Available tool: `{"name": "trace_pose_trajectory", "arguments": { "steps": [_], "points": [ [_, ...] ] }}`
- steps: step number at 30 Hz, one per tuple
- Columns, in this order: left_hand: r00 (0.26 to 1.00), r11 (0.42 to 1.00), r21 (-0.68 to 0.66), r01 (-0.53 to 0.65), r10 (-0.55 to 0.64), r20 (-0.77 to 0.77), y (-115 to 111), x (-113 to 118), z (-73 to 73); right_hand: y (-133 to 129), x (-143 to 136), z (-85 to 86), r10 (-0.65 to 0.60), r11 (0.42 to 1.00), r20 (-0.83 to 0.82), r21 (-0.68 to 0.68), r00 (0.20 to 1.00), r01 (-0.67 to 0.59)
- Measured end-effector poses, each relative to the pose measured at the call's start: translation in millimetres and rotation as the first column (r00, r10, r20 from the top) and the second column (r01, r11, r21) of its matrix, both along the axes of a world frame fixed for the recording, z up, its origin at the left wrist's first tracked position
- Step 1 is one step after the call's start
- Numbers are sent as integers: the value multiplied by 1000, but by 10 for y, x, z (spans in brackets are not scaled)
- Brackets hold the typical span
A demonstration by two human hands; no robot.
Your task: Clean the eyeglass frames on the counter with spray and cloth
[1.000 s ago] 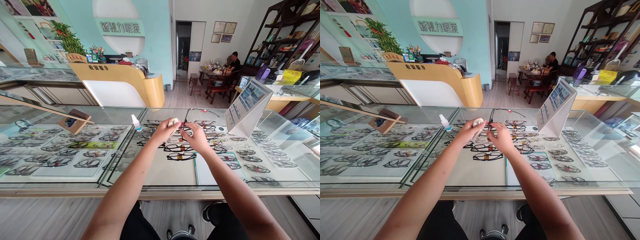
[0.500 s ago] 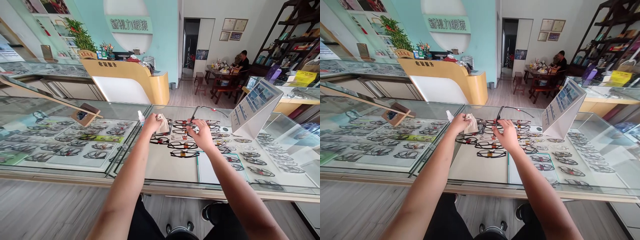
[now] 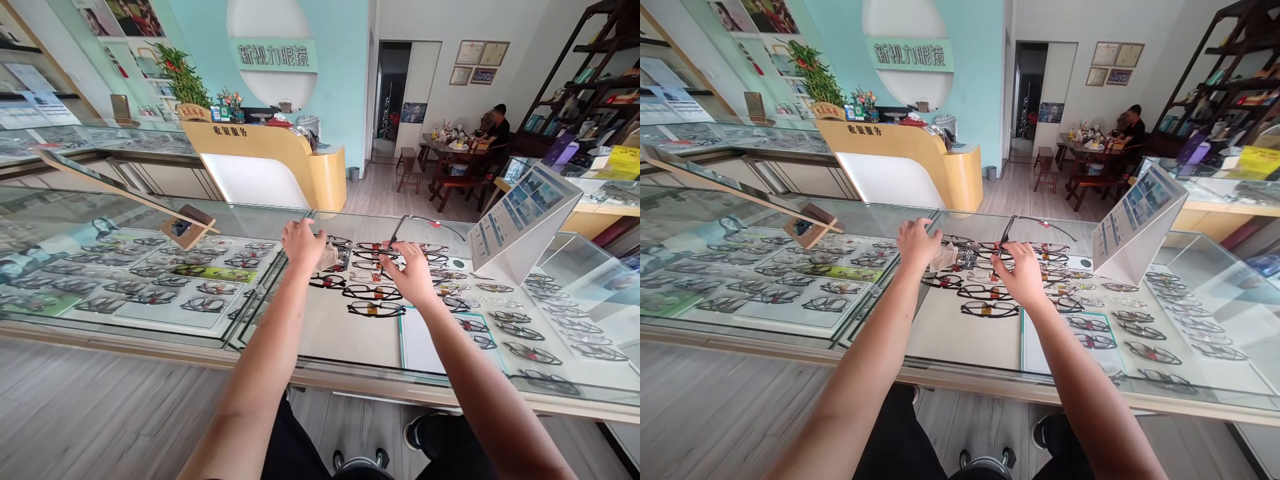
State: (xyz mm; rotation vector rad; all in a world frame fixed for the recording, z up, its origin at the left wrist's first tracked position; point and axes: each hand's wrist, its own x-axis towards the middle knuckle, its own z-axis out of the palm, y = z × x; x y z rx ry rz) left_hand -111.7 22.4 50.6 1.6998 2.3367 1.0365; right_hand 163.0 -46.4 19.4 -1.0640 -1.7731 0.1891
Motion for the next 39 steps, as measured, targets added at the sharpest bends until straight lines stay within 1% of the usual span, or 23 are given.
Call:
{"name": "trace_pose_trajectory", "arguments": {
  "steps": [1,3,9,11,14,16,18,20,23,24,26,27,28,29,30,31,32,33,34,35,36,37,39],
  "points": [
    [999,999,28,-39,38,5,-20,14,13,-2,1,-1,-2,1000,-1,-1,1000,2],
    [995,994,37,-98,98,24,-47,39,26,-5,3,-1,-4,1000,0,-4,1000,4],
    [987,988,29,-152,150,50,-2,5,-18,2,17,-9,-8,1000,9,-10,1000,8],
    [986,987,-25,-162,163,45,44,-38,-47,8,22,-14,-9,1000,7,-7,1000,9],
    [988,974,-172,-147,154,22,117,-98,-87,12,27,-17,-1,1000,9,-7,1000,1],
    [990,961,-242,-131,138,12,149,-122,-102,10,26,-14,-1,1000,10,-7,1000,1],
    [993,957,-265,-115,122,10,157,-130,-103,6,23,-8,-2,1000,2,-2,1000,2],
    [994,962,-252,-102,108,11,136,-125,-88,3,20,-4,-2,1000,-10,-1,1000,2],
    [993,980,-162,-112,116,12,66,-110,-39,2,16,-4,-5,1000,-21,1,1000,5],
    [992,987,-105,-123,125,14,41,-107,-18,2,14,-5,-7,1000,-24,2,1000,7],
    [991,989,55,-134,133,32,2,-106,17,1,9,-5,-10,1000,-31,4,999,10],
    [993,982,152,-110,103,51,-7,-105,27,0,6,-4,-9,1000,-37,2,999,10],
    [996,965,256,-60,42,76,-8,-101,29,-1,3,-2,-7,1000,-44,-1,999,7],
    [993,932,362,15,-56,104,-4,-89,23,-2,-1,0,-4,1000,-52,-7,999,3],
    [974,881,461,105,-185,131,5,-67,9,-4,-4,3,2,1000,-60,-14,998,-2],
    [932,815,545,199,-330,152,14,-33,-12,-5,-8,7,9,1000,-69,-21,998,-10],
    [866,742,609,281,-469,173,19,15,-38,-5,-11,9,15,999,-78,-29,997,-18],
    [784,676,651,344,-589,197,19,75,-66,-5,-13,11,20,999,-87,-36,996,-24],
    [697,628,674,389,-679,230,11,143,-93,-5,-14,13,24,999,-98,-41,995,-28],
    [610,596,684,421,-744,273,-4,215,-118,-4,-15,13,27,998,-110,-46,994,-33],
    [526,579,685,441,-786,325,-25,287,-139,-3,-15,13,31,998,-120,-52,992,-37],
    [447,573,680,458,-809,382,-48,354,-155,-2,-14,14,33,997,-128,-58,991,-41],
    [299,583,644,494,-810,504,-91,460,-175,-2,-14,15,38,997,-138,-66,990,-48]
  ]
}}
